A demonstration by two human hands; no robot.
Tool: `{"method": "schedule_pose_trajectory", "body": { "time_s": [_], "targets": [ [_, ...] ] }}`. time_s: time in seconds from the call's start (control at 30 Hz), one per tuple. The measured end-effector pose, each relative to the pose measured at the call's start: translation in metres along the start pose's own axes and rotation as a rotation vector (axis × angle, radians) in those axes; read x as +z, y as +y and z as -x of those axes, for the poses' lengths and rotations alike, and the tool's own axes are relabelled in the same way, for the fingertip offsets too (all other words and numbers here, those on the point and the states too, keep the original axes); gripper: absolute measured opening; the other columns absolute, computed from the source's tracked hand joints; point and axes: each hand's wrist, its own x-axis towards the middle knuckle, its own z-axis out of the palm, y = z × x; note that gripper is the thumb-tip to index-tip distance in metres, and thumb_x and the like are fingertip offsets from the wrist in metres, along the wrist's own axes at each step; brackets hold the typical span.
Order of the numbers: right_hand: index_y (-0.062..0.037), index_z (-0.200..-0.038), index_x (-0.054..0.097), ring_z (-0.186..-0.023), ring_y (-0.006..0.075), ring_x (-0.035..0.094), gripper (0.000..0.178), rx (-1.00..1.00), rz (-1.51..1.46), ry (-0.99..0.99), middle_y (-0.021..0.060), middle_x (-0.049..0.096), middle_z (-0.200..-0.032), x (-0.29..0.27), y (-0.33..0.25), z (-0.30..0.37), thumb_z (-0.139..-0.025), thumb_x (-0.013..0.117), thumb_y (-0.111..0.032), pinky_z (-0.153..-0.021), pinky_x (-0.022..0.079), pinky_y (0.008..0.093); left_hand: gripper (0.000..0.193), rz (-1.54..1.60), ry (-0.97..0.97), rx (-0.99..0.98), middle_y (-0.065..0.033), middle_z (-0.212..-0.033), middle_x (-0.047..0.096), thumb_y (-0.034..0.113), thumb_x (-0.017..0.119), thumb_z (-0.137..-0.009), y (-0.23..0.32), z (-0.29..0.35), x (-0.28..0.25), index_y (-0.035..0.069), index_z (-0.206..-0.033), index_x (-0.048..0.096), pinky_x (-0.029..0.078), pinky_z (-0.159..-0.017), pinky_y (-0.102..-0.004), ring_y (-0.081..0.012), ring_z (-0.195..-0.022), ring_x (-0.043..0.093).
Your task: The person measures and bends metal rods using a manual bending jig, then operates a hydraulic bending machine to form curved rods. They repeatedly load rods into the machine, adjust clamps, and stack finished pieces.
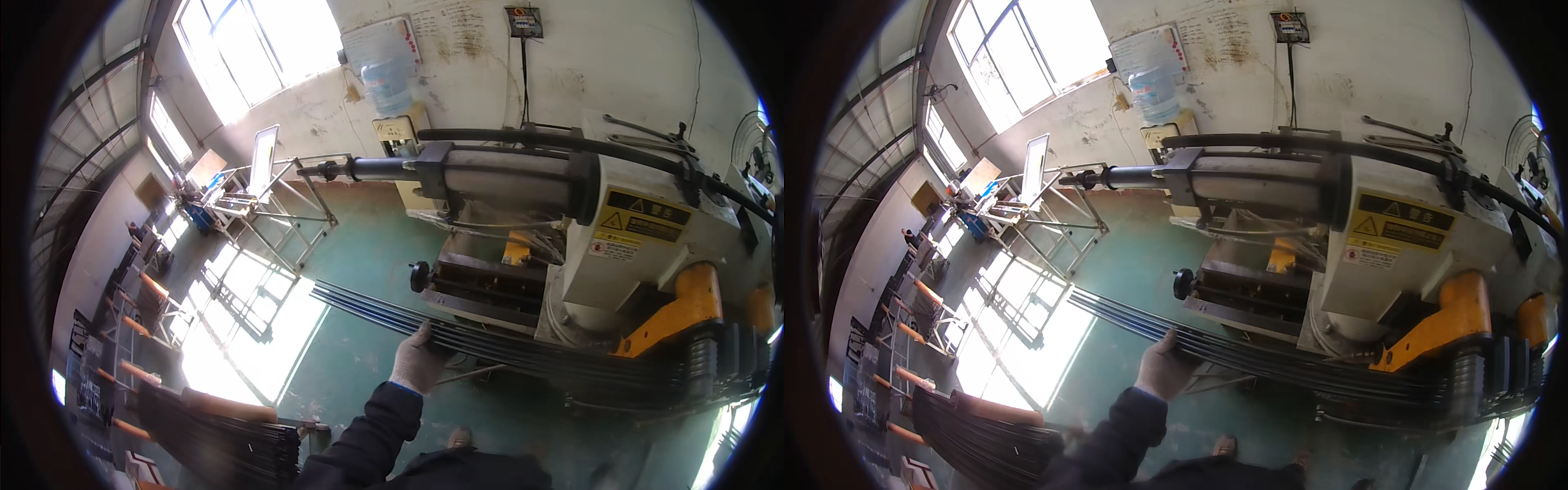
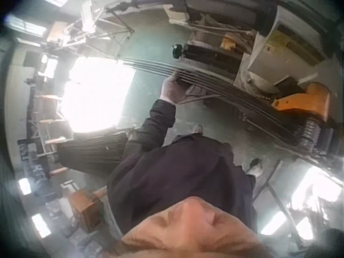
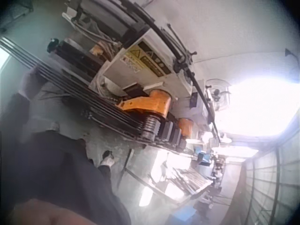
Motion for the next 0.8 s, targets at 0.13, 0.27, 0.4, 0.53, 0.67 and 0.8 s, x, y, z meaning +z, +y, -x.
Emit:
{"method": "schedule_pose_trajectory", "body": {
  "time_s": [0.13,0.27,0.4,0.53,0.67,0.8],
  "targets": [
    [-0.0009,-0.133,0.076,-0.116,0.0473,0.078,0.038,0.045,0.239,-0.018,0.0292,0.081,-0.120,0.098,-0.016,0.051,-0.111,0.076,-0.032,-0.101,0.062,0.0568,0.038,-0.021,0.119,0.254,-0.0181,-0.134,0.075,0.032,0.050,-0.124,0.127,0.000,-0.082,-0.002,-0.136,0.064,0.049,-0.127,-0.0625,-0.0411,-0.131,0.069],
    [-0.0004,-0.136,0.074,-0.118,0.0462,0.077,0.040,0.035,0.334,-0.068,0.0288,0.080,-0.124,0.167,-0.014,0.082,-0.111,0.075,-0.032,-0.102,0.062,0.0556,0.047,-0.038,0.171,0.393,-0.0197,-0.136,0.074,0.041,0.047,-0.126,0.226,-0.004,-0.124,-0.001,-0.141,0.063,0.051,-0.124,-0.0606,-0.0410,-0.131,0.070],
    [0.0002,-0.140,0.072,-0.120,0.0452,0.076,0.042,-0.017,0.358,-0.052,0.0284,0.079,-0.127,0.186,-0.021,0.109,-0.112,0.075,-0.031,-0.103,0.061,0.0545,0.050,-0.023,0.219,0.416,-0.0170,-0.133,0.075,0.048,0.047,-0.126,0.265,-0.052,-0.141,0.003,-0.143,0.062,0.056,-0.117,-0.0580,-0.0379,-0.125,0.073],
    [0.0008,-0.143,0.069,-0.123,0.0442,0.075,0.045,-0.025,0.414,-0.106,0.0280,0.078,-0.131,0.224,-0.020,0.118,-0.112,0.074,-0.031,-0.105,0.061,0.0533,0.052,-0.063,0.242,0.436,-0.0179,-0.135,0.075,0.052,0.046,-0.126,0.293,-0.054,-0.163,0.007,-0.146,0.061,0.059,-0.113,-0.0614,-0.0386,-0.124,0.073],
    [0.0013,-0.147,0.067,-0.125,0.0432,0.075,0.048,-0.030,0.483,-0.170,0.0275,0.077,-0.134,0.261,-0.020,0.118,-0.112,0.074,-0.031,-0.106,0.061,0.0522,0.049,-0.137,0.256,0.426,-0.0202,-0.137,0.074,0.053,0.047,-0.125,0.306,-0.033,-0.168,0.012,-0.147,0.062,0.057,-0.115,-0.0709,-0.0425,-0.127,0.071],
    [0.0019,-0.151,0.065,-0.127,0.0422,0.074,0.050,-0.017,0.535,-0.175,0.0271,0.076,-0.137,0.279,-0.019,0.119,-0.113,0.073,-0.030,-0.108,0.061,0.0511,0.051,-0.351,0.279,0.386,-0.0143,-0.128,0.079,0.059,0.055,-0.121,0.304,-0.031,-0.164,0.017,-0.150,0.060,0.064,-0.105,-0.0658,-0.0391,-0.117,0.080]
  ]
}}
